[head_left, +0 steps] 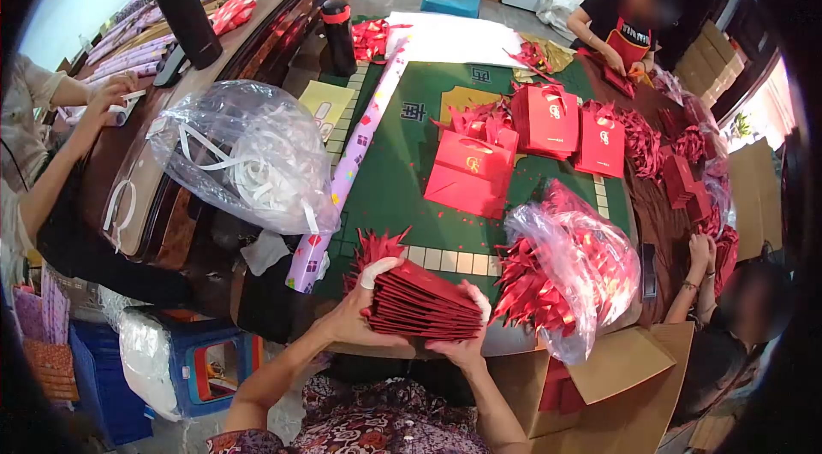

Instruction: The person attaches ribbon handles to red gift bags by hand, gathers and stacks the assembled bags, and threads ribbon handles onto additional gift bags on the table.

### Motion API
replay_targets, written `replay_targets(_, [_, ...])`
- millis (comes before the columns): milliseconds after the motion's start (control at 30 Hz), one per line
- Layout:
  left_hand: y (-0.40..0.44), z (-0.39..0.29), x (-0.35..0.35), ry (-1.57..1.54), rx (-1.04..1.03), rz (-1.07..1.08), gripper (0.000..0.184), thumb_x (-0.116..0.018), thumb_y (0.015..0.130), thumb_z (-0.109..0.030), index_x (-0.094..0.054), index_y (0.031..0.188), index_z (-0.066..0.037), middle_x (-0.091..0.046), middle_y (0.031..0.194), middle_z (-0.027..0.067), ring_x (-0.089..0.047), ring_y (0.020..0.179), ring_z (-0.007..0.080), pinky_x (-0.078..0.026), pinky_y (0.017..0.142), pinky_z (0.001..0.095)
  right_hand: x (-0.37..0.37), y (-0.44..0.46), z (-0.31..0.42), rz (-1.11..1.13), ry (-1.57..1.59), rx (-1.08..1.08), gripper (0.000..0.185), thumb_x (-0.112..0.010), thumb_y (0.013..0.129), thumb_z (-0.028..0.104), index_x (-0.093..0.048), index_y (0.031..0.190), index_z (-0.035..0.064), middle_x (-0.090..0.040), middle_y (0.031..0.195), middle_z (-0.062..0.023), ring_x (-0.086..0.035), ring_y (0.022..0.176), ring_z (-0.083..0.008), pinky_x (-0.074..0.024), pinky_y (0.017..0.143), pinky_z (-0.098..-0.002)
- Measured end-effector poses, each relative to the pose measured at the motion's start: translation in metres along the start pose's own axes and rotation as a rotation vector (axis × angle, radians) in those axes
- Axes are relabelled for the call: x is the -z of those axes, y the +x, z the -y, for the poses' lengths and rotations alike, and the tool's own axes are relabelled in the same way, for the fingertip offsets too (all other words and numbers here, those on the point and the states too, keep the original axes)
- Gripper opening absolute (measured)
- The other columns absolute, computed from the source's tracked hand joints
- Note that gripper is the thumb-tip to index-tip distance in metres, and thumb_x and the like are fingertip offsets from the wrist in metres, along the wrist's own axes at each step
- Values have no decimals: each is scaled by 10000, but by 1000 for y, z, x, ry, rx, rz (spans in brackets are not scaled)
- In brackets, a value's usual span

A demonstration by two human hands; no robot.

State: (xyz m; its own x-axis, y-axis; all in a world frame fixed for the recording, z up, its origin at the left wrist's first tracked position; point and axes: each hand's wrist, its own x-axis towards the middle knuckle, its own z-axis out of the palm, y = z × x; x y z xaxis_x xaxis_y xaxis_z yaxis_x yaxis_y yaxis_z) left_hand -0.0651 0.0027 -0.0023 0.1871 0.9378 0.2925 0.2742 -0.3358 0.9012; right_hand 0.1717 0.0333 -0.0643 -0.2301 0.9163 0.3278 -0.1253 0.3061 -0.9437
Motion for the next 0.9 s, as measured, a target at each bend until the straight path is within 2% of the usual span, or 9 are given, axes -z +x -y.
replay_targets(167, [3,-3,-7,-101,-25,1,1341,-967,569,-312,-58,1522,-56,-250,1555,230,-289,1441,334,-236,1174,453,-3,-2,-8,-21,3,17,1237,-969,490,472,-327,1451,30,-485,1359,-172,-428,1336,-318,-203,1187,-493])
replay_targets(233, [3,2,-7,-63,-25,8,1396,-960,584,-314,14,1546,-42,-203,1579,234,-249,1461,322,-206,1185,452,-2,0,-8,23,19,-7,1294,-968,502,472,-260,1481,8,-345,1493,-181,-405,1346,-294,-331,1137,-455])
replay_targets(367, [4,3,-6,-157,-73,4,1390,-928,620,-237,76,1561,-41,-135,1605,212,-216,1473,316,-193,1191,429,-12,3,4,-7,112,-27,1360,-957,504,507,-196,1513,2,-281,1537,-188,-321,1411,-307,-279,1166,-467])
replay_targets(433, [1,5,-12,-311,0,10,1402,-918,627,-194,117,1561,-46,-85,1623,206,-167,1489,310,-171,1196,431,-16,2,0,-60,145,-23,1434,-977,494,444,-100,1541,8,-208,1574,-204,-269,1450,-316,-255,1189,-459])
replay_targets(567, [0,0,-6,-167,-5,68,1376,-916,628,-188,81,1566,-44,-122,1609,191,-160,1489,307,-168,1195,436,-7,3,0,-35,121,-32,1450,-975,487,460,-86,1540,6,-187,1580,-200,-249,1459,-313,-250,1191,-459])
replay_targets(633, [-3,7,-2,-144,3,80,1406,-937,617,-212,87,1567,-58,-144,1612,180,-178,1486,275,-139,1201,425,5,2,-5,132,-96,61,1465,-973,479,473,-76,1539,4,-161,1586,-201,-262,1453,-321,-258,1188,-461])
replay_targets(767, [-1,7,-5,-122,6,80,1394,-928,620,-194,85,1568,-59,-154,1602,182,-191,1480,277,-139,1199,417,-4,0,-4,60,78,-52,1446,-971,479,479,-105,1536,5,-182,1578,-206,-269,1448,-333,-266,1184,-465])
replay_targets(867, [3,6,-6,-129,17,46,1340,-920,620,-182,21,1565,-52,-207,1567,175,-241,1456,279,-181,1188,415,-7,-1,-2,0,107,-71,1382,-945,498,537,-178,1518,3,-255,1555,-204,-269,1447,-334,-234,1193,-489])
replay_targets(900, [4,8,-6,-92,23,16,1253,-917,614,-218,-85,1535,-45,-265,1494,182,-301,1406,307,-240,1163,423,-6,-2,-6,34,82,-64,1369,-954,500,506,-185,1516,6,-258,1554,-202,-282,1443,-328,-243,1191,-486])
